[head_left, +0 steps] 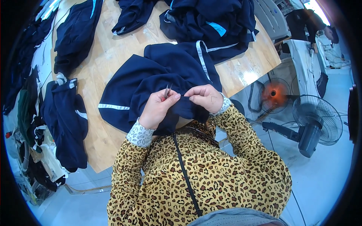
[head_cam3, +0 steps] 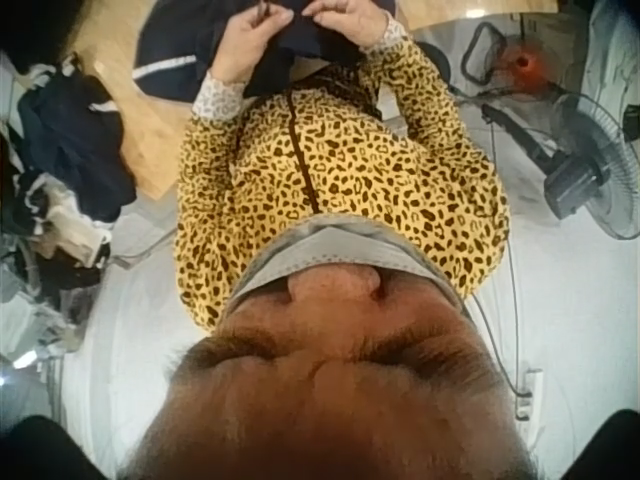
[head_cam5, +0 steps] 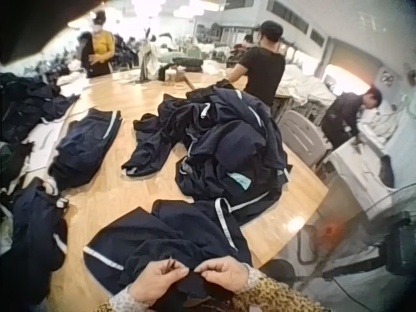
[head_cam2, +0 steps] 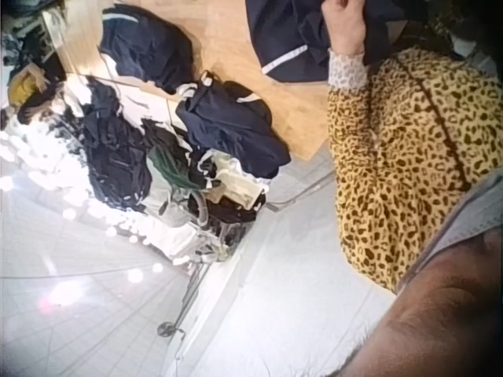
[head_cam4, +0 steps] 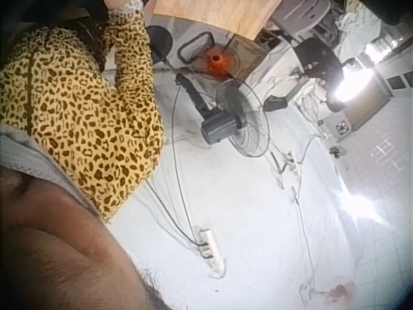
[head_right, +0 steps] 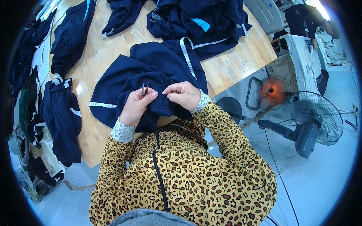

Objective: Trimming excess threads from navy blue garments using snips in a textile factory setting.

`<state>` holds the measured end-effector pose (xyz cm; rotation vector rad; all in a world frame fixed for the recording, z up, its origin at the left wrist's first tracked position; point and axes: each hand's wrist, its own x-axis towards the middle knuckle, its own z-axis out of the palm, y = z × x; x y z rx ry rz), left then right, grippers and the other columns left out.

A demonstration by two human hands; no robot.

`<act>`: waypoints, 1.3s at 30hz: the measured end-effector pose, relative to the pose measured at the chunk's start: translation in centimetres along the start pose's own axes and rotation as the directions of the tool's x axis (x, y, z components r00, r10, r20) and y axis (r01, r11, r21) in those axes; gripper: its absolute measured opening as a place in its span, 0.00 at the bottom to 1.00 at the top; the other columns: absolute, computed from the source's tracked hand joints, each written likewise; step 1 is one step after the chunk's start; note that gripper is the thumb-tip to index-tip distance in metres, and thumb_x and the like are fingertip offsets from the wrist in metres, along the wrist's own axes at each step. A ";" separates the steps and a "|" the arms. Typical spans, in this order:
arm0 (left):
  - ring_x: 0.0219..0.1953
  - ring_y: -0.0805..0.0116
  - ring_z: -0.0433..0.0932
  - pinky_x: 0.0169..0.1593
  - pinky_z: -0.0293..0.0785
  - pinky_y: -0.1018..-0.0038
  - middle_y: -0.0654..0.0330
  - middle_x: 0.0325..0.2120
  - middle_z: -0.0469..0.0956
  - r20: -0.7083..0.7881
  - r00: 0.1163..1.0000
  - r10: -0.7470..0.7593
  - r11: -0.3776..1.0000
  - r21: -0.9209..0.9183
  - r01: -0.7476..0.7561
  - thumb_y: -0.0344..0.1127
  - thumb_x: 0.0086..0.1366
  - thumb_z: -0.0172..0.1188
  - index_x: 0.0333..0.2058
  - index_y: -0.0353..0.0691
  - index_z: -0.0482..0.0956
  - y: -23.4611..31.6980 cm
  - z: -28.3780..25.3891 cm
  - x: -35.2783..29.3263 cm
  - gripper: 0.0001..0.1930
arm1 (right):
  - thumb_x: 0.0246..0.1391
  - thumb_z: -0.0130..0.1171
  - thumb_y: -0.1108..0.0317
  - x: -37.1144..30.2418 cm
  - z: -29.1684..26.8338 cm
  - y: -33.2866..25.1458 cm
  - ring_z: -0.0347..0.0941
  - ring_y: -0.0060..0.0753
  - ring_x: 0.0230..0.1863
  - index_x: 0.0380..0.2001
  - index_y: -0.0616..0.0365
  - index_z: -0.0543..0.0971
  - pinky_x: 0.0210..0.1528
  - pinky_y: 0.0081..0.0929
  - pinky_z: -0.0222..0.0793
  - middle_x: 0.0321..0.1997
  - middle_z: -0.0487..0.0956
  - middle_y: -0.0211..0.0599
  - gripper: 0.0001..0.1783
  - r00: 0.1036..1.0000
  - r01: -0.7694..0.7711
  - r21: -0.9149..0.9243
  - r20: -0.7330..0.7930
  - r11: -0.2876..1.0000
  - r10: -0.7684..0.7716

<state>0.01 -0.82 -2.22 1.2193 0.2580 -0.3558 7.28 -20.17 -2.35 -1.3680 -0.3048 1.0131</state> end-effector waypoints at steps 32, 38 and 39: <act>0.21 0.69 0.71 0.25 0.66 0.77 0.58 0.25 0.71 -0.008 0.857 0.515 0.638 0.672 -0.377 0.25 0.53 0.60 0.27 0.32 0.76 0.1 1.1 -0.6 0.03 | 0.48 0.61 0.75 0.6 0.8 2.7 0.69 0.13 0.32 0.33 0.64 0.78 0.36 0.12 0.65 0.32 0.77 0.26 0.07 0.966 0.244 0.003 -0.093 0.970 -0.243; 0.21 0.64 0.71 0.25 0.68 0.74 0.56 0.25 0.69 0.047 0.805 0.592 0.588 0.657 -0.471 0.24 0.51 0.59 0.28 0.34 0.70 -0.1 1.7 0.1 0.07 | 0.49 0.61 0.75 0.6 0.6 2.3 0.69 0.14 0.32 0.32 0.64 0.78 0.37 0.12 0.65 0.30 0.76 0.24 0.06 0.962 0.255 -0.050 -0.084 0.966 -0.259; 0.19 0.73 0.67 0.23 0.64 0.79 0.62 0.22 0.68 0.045 0.830 0.556 0.677 0.555 -0.484 0.27 0.57 0.56 0.29 0.35 0.70 -0.1 1.3 0.6 0.04 | 0.49 0.60 0.75 0.5 0.6 2.4 0.70 0.14 0.33 0.33 0.64 0.78 0.37 0.12 0.65 0.30 0.77 0.25 0.07 0.968 0.230 -0.036 -0.098 0.972 -0.233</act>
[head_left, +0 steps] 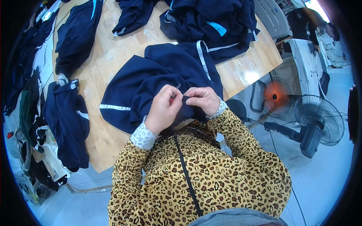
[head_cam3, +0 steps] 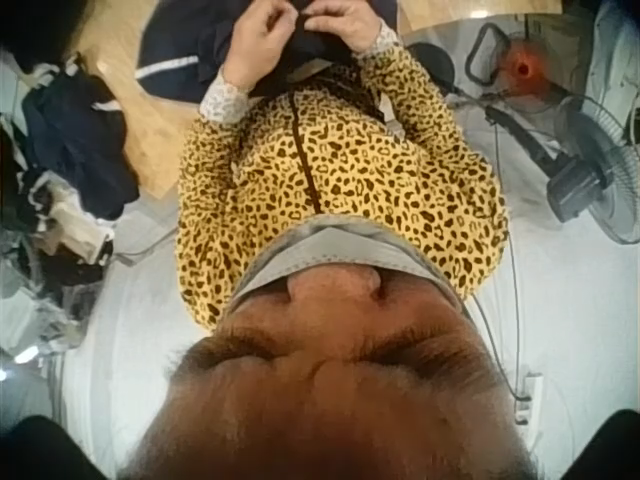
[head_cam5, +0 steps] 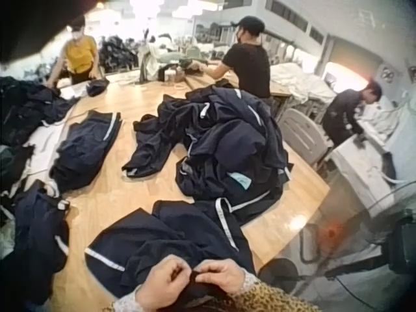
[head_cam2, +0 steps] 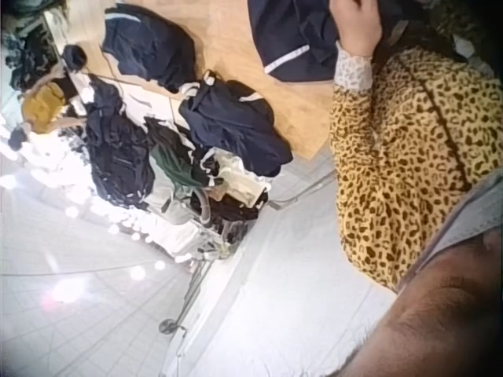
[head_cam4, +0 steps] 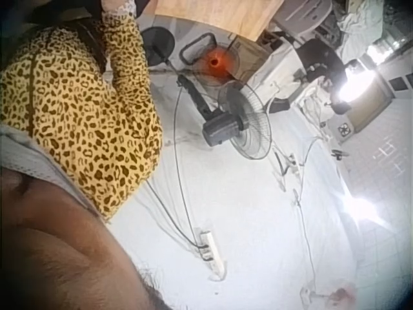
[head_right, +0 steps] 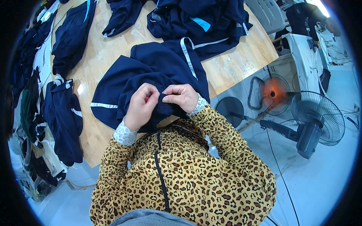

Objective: Trimming excess threads from navy blue garments using snips in a textile factory setting.

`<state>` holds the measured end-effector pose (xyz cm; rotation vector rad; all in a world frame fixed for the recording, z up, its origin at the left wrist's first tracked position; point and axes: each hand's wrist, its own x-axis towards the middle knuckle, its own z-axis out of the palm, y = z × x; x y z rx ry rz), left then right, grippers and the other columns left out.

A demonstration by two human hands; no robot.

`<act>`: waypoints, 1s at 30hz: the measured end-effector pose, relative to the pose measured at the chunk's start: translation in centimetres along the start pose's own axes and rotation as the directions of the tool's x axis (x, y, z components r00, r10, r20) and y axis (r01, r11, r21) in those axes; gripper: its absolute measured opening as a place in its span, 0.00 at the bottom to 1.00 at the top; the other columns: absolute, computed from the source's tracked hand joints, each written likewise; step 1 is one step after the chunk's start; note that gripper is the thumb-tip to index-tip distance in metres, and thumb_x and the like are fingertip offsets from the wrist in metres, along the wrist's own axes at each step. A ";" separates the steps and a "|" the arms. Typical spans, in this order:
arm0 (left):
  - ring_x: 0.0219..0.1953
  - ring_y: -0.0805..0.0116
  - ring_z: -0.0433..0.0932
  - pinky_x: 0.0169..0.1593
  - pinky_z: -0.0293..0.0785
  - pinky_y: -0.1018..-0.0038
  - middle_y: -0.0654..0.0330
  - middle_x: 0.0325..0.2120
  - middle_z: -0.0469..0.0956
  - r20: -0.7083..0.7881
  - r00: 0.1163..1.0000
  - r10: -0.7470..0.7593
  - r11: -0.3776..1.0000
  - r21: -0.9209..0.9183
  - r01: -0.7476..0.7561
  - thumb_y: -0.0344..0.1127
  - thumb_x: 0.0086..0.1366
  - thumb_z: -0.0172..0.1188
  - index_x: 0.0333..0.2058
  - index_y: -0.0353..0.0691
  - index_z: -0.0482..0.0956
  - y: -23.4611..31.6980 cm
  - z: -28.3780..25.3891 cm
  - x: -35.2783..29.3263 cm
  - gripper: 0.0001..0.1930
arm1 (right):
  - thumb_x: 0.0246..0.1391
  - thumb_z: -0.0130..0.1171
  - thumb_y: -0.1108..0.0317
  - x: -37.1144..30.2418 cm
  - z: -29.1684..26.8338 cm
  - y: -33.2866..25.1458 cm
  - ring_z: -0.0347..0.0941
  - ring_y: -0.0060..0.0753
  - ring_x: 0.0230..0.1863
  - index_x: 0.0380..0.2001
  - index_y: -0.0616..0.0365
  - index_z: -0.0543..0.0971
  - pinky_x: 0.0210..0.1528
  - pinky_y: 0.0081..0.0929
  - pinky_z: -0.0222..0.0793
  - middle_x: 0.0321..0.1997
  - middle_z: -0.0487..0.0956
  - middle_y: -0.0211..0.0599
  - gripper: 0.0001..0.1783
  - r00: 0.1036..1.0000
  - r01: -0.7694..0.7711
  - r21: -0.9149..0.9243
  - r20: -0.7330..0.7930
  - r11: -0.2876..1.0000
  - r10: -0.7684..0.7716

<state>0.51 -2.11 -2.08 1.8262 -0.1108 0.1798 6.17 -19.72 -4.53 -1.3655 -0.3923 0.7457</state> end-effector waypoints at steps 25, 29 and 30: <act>0.23 0.76 0.70 0.27 0.67 0.80 0.62 0.25 0.73 0.135 0.964 -0.231 0.959 -0.139 0.249 0.27 0.58 0.57 0.30 0.31 0.75 0.2 -1.7 0.0 0.04 | 0.55 0.54 0.74 0.3 -0.6 1.6 0.71 0.17 0.38 0.39 0.64 0.76 0.44 0.15 0.66 0.36 0.77 0.28 0.09 0.985 -0.092 0.406 0.170 0.909 0.024; 0.22 0.68 0.72 0.26 0.68 0.78 0.59 0.27 0.73 0.124 0.990 0.062 0.975 0.202 -0.086 0.25 0.55 0.59 0.30 0.31 0.76 0.9 -1.6 -0.2 0.04 | 0.55 0.54 0.73 0.4 -0.9 1.9 0.71 0.16 0.38 0.39 0.64 0.76 0.44 0.14 0.66 0.36 0.77 0.28 0.09 0.988 -0.094 0.387 0.151 0.917 0.038; 0.23 0.65 0.73 0.26 0.69 0.77 0.58 0.27 0.73 0.120 0.986 0.113 0.942 0.304 -0.145 0.24 0.53 0.60 0.29 0.31 0.76 1.2 -1.5 -0.2 0.04 | 0.55 0.54 0.73 0.3 -1.0 1.8 0.71 0.15 0.37 0.39 0.64 0.76 0.43 0.13 0.66 0.35 0.77 0.28 0.09 0.985 -0.114 0.324 0.159 0.939 0.065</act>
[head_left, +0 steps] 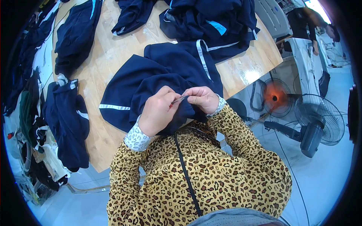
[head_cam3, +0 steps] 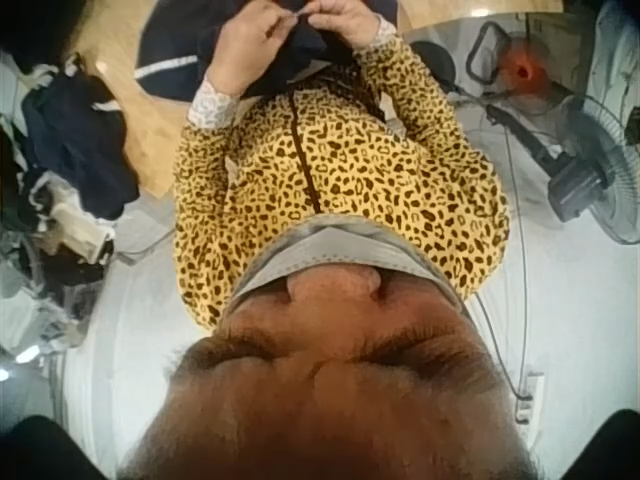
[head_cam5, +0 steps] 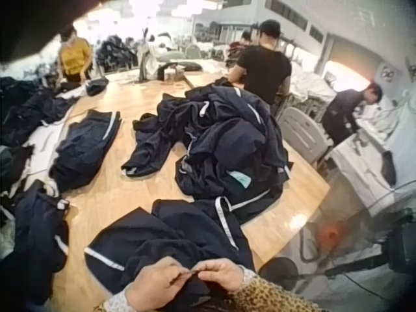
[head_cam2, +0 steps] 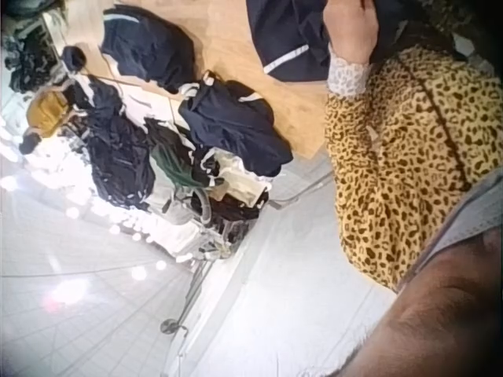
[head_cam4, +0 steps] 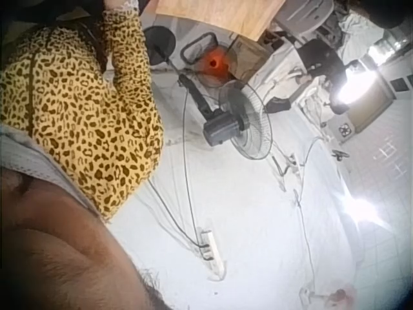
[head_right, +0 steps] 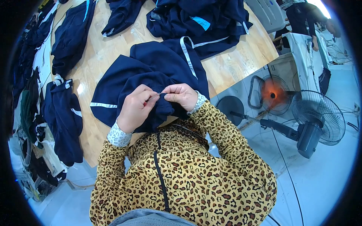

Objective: Trimming excess threads from navy blue garments using snips in a textile factory setting.

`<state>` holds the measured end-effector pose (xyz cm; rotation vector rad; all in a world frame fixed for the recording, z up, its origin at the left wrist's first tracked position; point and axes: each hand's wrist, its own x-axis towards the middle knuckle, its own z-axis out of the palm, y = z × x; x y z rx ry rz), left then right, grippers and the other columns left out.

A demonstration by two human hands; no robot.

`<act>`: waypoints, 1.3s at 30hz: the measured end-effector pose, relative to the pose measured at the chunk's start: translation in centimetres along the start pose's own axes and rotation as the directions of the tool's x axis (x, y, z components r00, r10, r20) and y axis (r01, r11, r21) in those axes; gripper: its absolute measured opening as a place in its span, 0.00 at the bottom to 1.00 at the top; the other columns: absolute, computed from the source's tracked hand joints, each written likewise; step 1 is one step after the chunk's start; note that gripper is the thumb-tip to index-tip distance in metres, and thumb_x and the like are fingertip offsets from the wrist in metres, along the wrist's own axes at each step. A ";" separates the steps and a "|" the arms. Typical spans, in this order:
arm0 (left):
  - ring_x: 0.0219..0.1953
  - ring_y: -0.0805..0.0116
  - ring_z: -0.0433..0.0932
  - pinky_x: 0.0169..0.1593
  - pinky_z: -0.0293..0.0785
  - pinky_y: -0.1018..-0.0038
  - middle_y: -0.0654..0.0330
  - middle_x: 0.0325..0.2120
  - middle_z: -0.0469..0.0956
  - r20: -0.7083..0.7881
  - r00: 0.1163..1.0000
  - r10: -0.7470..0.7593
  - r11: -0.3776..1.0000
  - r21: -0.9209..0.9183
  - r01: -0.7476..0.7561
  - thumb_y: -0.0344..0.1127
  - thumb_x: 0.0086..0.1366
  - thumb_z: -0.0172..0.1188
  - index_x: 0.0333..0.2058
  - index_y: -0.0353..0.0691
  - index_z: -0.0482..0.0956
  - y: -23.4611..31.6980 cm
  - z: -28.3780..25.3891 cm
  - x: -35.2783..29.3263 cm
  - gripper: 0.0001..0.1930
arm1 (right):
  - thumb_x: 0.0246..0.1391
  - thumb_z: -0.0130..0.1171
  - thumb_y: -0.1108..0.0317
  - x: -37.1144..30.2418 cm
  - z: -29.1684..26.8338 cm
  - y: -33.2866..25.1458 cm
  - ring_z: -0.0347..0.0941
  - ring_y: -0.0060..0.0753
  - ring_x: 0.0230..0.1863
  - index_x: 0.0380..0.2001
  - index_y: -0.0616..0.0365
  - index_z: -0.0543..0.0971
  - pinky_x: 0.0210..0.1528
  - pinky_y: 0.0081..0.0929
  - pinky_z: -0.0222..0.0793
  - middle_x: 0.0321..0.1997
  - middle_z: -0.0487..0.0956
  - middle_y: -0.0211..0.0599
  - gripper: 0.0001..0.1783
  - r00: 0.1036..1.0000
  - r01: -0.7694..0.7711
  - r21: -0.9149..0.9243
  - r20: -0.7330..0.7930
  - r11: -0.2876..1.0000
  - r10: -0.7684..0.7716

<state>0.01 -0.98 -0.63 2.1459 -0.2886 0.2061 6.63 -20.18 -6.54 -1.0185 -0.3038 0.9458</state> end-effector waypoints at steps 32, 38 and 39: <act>0.27 0.83 0.66 0.31 0.64 0.87 0.66 0.29 0.72 0.214 0.914 -0.345 0.716 -0.569 0.404 0.29 0.60 0.56 0.53 0.36 0.67 -3.1 -0.3 -0.3 0.21 | 0.54 0.55 0.71 0.3 -0.7 -0.7 0.72 0.26 0.40 0.39 0.65 0.75 0.48 0.22 0.65 0.38 0.77 0.35 0.11 0.983 -0.159 0.200 0.122 0.967 0.136; 0.25 0.70 0.73 0.31 0.69 0.77 0.58 0.24 0.73 0.357 0.918 -0.172 0.927 -0.258 0.274 0.31 0.54 0.64 0.47 0.38 0.64 -1.3 -1.8 -0.5 0.23 | 0.52 0.58 0.70 0.1 -0.9 -0.6 0.71 0.25 0.42 0.39 0.64 0.75 0.48 0.20 0.64 0.38 0.77 0.34 0.12 0.981 -0.176 0.276 0.124 0.945 0.147; 0.24 0.63 0.75 0.30 0.69 0.74 0.56 0.23 0.74 0.356 0.920 -0.164 0.936 -0.237 0.259 0.30 0.52 0.65 0.43 0.38 0.62 -1.1 -1.7 -0.4 0.23 | 0.52 0.58 0.70 0.1 -0.9 -0.6 0.71 0.25 0.42 0.39 0.64 0.75 0.48 0.20 0.63 0.38 0.77 0.33 0.12 0.984 -0.163 0.265 0.116 0.950 0.137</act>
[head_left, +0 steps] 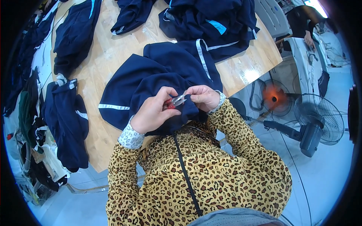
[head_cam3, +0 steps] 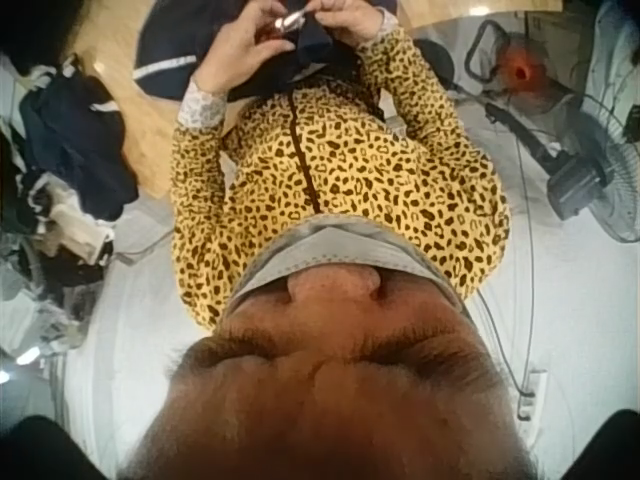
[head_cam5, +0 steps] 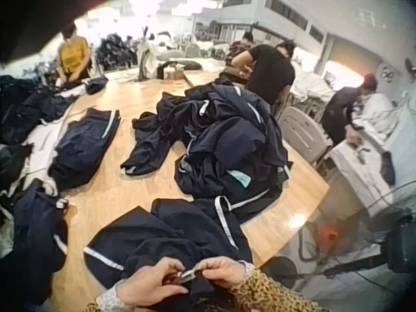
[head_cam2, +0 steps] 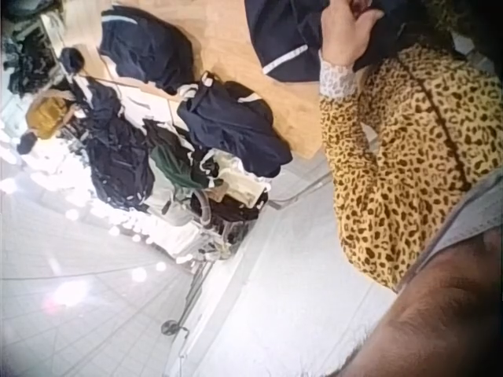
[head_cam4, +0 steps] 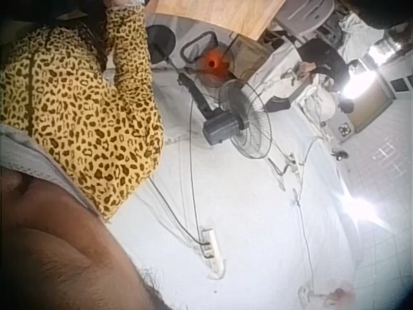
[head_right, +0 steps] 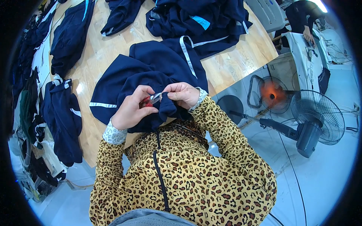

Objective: Trimming excess threads from navy blue garments using snips in a textile factory setting.

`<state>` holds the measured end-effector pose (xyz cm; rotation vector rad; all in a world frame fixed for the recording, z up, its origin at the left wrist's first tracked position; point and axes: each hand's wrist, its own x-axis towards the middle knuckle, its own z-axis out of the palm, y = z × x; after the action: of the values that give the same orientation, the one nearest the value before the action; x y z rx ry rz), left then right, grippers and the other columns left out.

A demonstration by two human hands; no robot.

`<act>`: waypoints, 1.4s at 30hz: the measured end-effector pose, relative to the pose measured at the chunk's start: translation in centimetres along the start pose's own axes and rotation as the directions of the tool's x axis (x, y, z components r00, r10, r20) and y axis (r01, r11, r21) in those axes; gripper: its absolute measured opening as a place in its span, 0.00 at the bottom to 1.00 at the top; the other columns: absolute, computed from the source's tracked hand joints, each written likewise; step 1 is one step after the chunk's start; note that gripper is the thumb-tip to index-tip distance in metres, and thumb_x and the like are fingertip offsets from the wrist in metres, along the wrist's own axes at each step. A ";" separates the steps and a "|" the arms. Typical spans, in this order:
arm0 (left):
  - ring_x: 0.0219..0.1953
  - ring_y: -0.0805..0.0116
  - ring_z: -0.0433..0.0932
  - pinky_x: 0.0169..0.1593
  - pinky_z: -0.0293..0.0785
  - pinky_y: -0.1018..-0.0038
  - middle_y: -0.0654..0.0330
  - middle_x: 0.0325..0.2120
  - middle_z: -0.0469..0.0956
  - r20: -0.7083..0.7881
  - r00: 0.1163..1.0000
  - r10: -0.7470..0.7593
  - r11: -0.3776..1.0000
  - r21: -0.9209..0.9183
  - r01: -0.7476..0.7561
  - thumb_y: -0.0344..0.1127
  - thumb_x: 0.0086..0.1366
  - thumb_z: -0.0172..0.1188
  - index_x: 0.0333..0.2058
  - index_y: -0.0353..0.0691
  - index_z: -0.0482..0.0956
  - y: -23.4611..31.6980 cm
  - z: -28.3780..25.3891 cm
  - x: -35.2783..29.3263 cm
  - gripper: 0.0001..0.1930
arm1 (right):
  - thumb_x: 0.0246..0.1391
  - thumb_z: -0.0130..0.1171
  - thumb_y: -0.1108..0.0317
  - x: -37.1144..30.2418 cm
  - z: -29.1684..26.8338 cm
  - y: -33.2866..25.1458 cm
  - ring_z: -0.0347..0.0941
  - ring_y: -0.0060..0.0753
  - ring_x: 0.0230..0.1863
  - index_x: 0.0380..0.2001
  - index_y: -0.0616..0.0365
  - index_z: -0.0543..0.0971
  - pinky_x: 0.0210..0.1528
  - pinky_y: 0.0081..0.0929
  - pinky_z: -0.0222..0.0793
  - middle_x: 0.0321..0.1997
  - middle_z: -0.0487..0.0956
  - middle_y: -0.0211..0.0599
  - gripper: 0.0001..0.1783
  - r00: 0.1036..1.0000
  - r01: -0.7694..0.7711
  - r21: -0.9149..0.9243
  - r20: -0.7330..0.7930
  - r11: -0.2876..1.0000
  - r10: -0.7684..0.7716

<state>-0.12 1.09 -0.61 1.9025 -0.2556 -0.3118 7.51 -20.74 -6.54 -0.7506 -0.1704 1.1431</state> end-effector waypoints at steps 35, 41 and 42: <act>0.30 0.77 0.72 0.34 0.70 0.81 0.63 0.35 0.72 -0.305 0.951 0.055 0.995 -0.060 -0.077 0.28 0.52 0.65 0.39 0.35 0.77 -0.1 1.6 1.4 0.14 | 0.56 0.53 0.71 -0.8 1.6 -1.8 0.69 0.14 0.36 0.37 0.65 0.77 0.41 0.13 0.65 0.34 0.76 0.26 0.09 0.946 0.105 -0.697 -0.149 0.710 -0.286; 0.24 0.68 0.71 0.28 0.68 0.76 0.57 0.26 0.72 -0.489 0.816 0.308 0.945 0.259 -0.201 0.26 0.54 0.61 0.29 0.33 0.75 -0.7 3.4 2.7 0.05 | 0.59 0.48 0.70 -0.6 2.4 -1.6 0.67 0.14 0.38 0.37 0.66 0.76 0.43 0.12 0.61 0.34 0.75 0.26 0.10 0.970 0.095 -0.620 -0.118 0.779 -0.212; 0.22 0.71 0.68 0.27 0.65 0.78 0.59 0.25 0.71 -0.535 0.775 0.336 0.937 0.277 -0.214 0.27 0.56 0.59 0.29 0.33 0.74 -1.2 3.2 3.1 0.04 | 0.59 0.49 0.71 -0.7 2.2 -1.5 0.68 0.14 0.38 0.37 0.66 0.76 0.43 0.12 0.62 0.34 0.76 0.27 0.10 0.969 0.090 -0.554 -0.143 0.828 -0.201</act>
<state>1.78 -2.36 -3.05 2.0278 -0.1548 0.5155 7.26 -20.64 -3.78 -1.3307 -0.3929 0.8658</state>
